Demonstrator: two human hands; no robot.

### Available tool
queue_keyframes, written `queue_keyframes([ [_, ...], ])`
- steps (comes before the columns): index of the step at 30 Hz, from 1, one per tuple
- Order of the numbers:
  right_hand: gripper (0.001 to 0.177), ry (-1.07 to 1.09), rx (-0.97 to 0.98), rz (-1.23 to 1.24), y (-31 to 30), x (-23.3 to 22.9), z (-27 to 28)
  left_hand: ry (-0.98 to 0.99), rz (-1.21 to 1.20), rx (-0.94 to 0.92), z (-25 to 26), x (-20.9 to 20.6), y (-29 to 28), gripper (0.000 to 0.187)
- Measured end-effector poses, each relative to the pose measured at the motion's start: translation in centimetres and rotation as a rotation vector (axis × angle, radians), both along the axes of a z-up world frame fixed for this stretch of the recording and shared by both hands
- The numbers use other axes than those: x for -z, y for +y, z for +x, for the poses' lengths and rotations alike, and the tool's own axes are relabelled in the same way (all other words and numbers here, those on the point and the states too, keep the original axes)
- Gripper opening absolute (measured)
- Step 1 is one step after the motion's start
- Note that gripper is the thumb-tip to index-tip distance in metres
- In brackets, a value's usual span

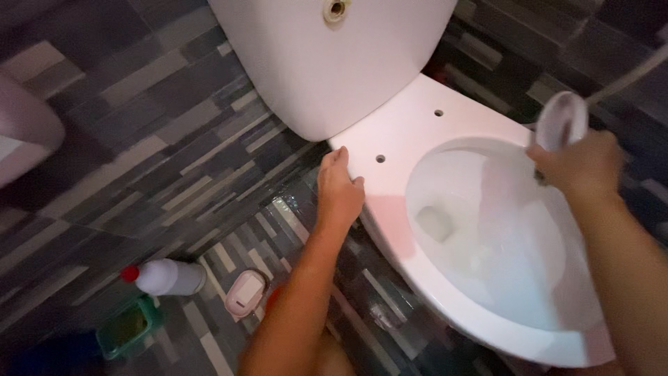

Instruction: The person cleans the rim and internal parts of a toilet using a handheld brush and water from a red scoop.

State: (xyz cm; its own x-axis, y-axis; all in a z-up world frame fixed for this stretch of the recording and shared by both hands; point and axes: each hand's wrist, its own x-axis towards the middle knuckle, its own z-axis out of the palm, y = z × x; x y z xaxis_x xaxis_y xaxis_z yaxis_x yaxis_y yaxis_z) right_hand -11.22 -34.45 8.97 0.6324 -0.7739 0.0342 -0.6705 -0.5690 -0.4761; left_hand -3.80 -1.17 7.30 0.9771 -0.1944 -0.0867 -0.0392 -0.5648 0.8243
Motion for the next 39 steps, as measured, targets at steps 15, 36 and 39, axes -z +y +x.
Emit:
queue_keyframes([
  [15,0.055,0.031,-0.629,0.0,15.9,0.1,7.8,0.122,-0.489,-0.292,-0.3,4.2,-0.2,0.044],
  [36,0.071,-0.166,-0.91,-0.029,19.9,0.0,-3.9,0.596,-0.552,-0.484,-11.1,-0.9,1.4,0.047],
  [39,0.07,-0.025,-0.689,0.11,19.5,-0.7,-10.4,0.62,-0.445,-0.442,-12.5,-1.3,1.6,0.045],
])
